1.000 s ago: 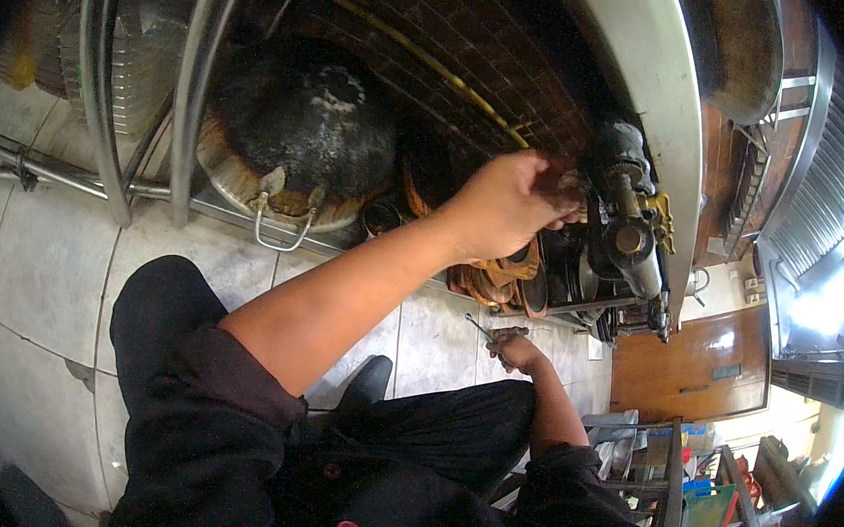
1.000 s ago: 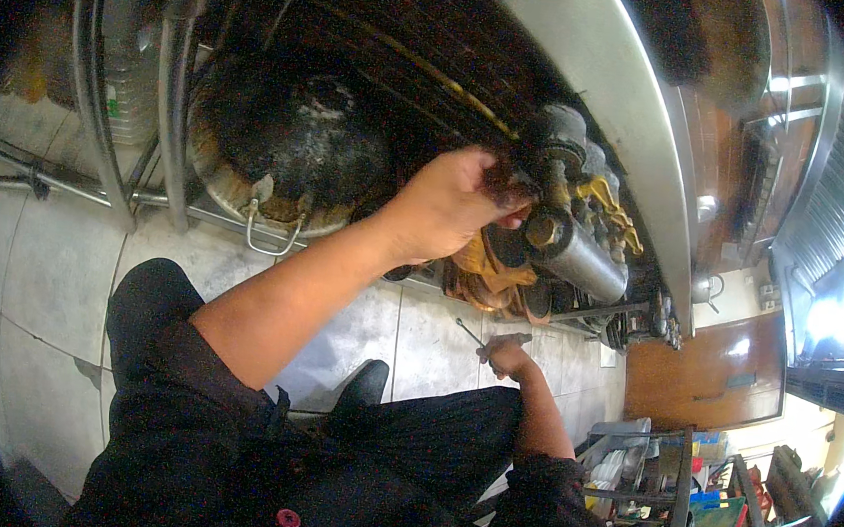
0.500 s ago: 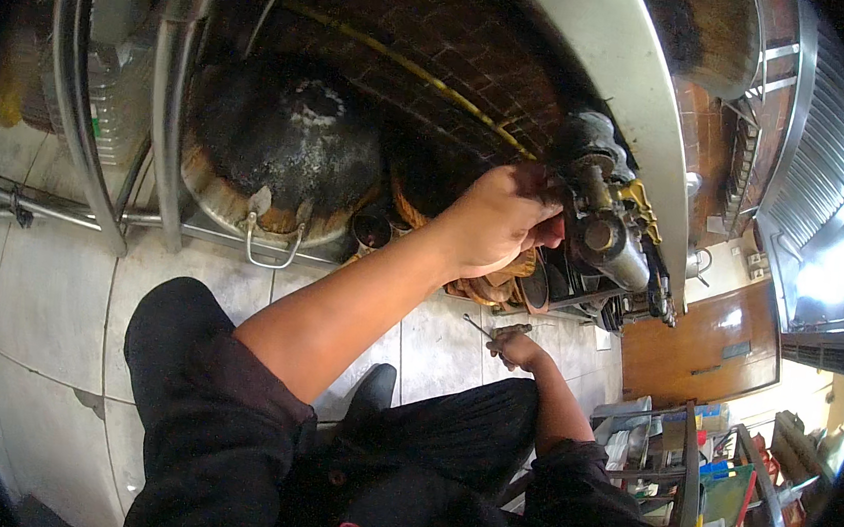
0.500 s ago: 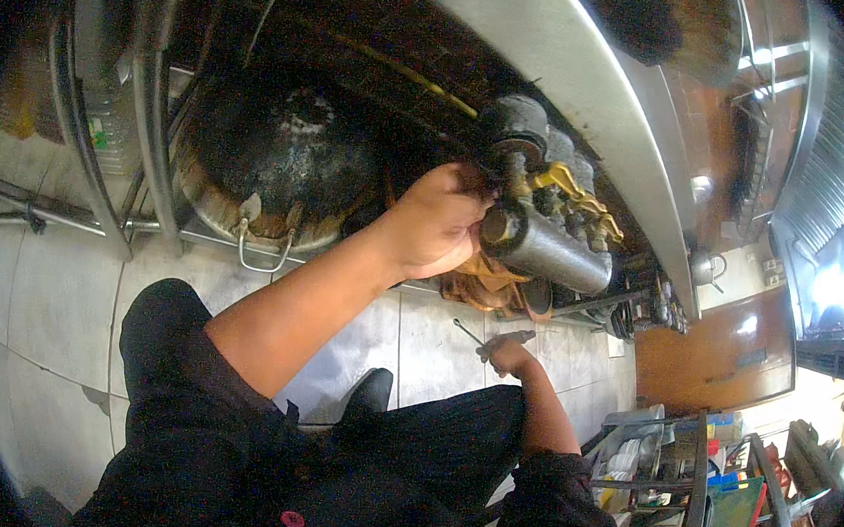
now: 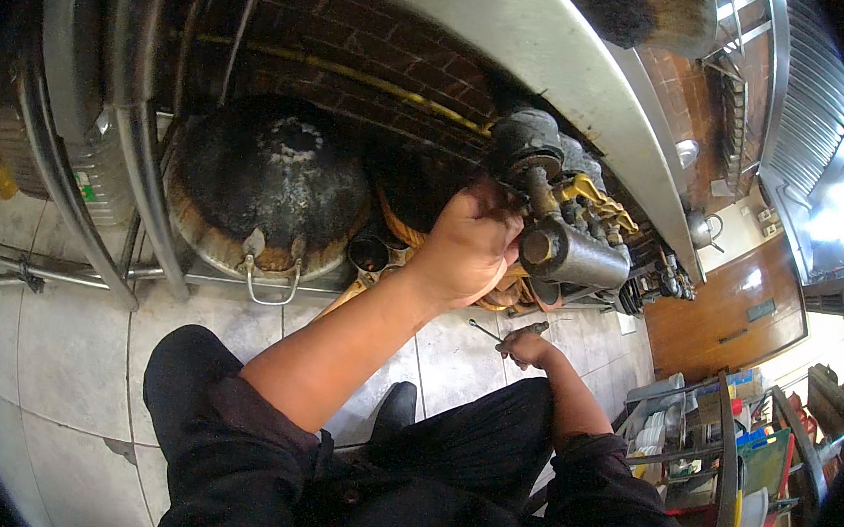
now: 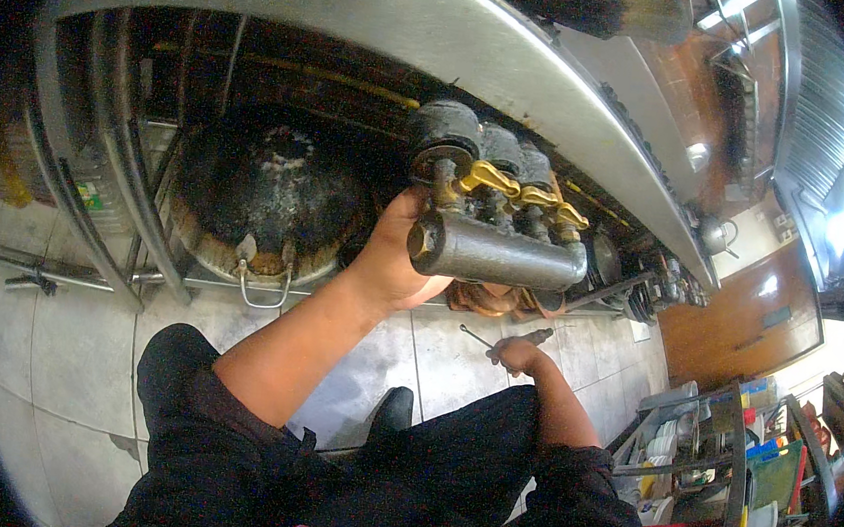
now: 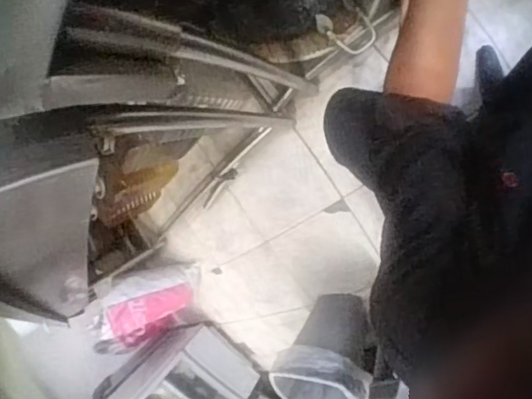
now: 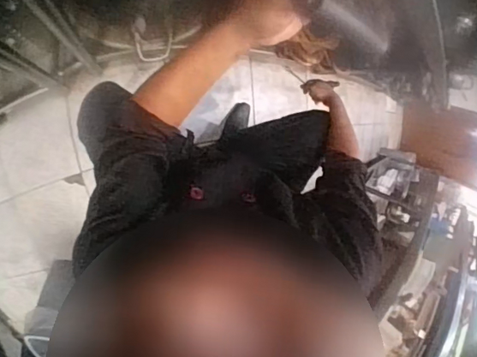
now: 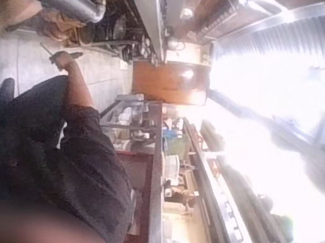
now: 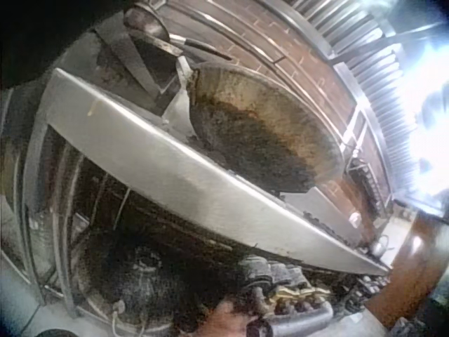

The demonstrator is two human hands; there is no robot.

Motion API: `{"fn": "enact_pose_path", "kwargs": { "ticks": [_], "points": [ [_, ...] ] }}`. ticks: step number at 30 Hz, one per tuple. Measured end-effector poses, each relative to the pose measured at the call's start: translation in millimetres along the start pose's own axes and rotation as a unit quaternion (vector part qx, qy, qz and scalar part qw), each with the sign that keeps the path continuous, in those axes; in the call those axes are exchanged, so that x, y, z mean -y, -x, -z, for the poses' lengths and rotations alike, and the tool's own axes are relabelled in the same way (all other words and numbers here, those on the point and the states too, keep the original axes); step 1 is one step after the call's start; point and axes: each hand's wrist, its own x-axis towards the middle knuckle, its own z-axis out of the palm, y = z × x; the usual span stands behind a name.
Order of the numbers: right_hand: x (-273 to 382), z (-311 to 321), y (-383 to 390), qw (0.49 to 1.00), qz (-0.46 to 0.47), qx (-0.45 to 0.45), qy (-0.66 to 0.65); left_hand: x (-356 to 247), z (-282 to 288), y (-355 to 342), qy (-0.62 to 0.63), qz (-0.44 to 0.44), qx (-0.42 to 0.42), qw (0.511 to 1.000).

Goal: The person sits on the floor and uses a wrench to tighten connections on a gas pipe system beneath a commercial stove. They also use a cloth to wipe the pipes and adjust the valves by hand.

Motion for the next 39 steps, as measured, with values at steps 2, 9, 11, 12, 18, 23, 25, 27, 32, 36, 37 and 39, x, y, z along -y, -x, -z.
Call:
{"fn": "enact_pose_path", "kwargs": {
  "ticks": [2, 9, 11, 12, 18, 23, 25, 27, 32, 36, 37, 39],
  "points": [
    [-2.6, -0.3, 0.0, 0.999, 0.043, -0.009, 0.001, -4.3, 5.6, 0.6, 0.036, 0.049, 0.005, 0.998],
    [-0.4, -4.9, 0.9, 0.998, -0.022, -0.019, -0.058, -40.3, 22.9, -6.2, -0.208, -0.003, 0.038, 0.977],
    [0.0, -6.1, 3.2, 0.997, -0.038, -0.015, -0.067, -53.7, 20.6, -2.9, -0.136, -0.005, 0.054, 0.989],
    [0.1, -5.4, 4.5, 0.998, -0.031, -0.021, -0.056, -60.9, 19.6, -1.5, -0.144, -0.002, 0.067, 0.987],
    [29.1, 1.5, 14.1, 0.999, -0.036, -0.022, -0.018, -74.8, 2.5, 7.9, -0.188, -0.001, 0.065, 0.98],
    [35.1, 2.5, 8.0, 0.999, 0.024, -0.017, 0.042, -75.1, 7.4, 11.4, -0.183, 0.001, 0.046, 0.982],
    [34.0, 3.0, 5.0, 0.992, 0.108, -0.056, 0.019, -83.1, 14.2, 16.4, -0.159, 0.017, 0.048, 0.986],
    [57.1, 6.5, 6.0, 0.99, 0.117, -0.081, -0.01, -95.8, 18.1, 25.4, -0.134, 0.035, 0.034, 0.99],
    [91.8, 8.7, 11.3, 0.963, 0.122, -0.202, -0.13, -106.6, 14.6, 38.9, -0.147, 0.079, 0.005, 0.986],
    [145.3, 0.0, 30.8, 0.882, 0.234, -0.252, -0.323, -102.9, 32.0, 49.0, -0.213, 0.126, -0.045, 0.968],
    [162.8, -3.1, 33.2, 0.856, 0.268, -0.235, -0.376, -101.6, 38.9, 52.9, -0.268, 0.148, -0.081, 0.949],
    [195.1, -5.6, 44.7, 0.808, 0.329, -0.244, -0.423, -95.8, 45.0, 59.7, -0.387, 0.219, -0.12, 0.887]
  ]
}}
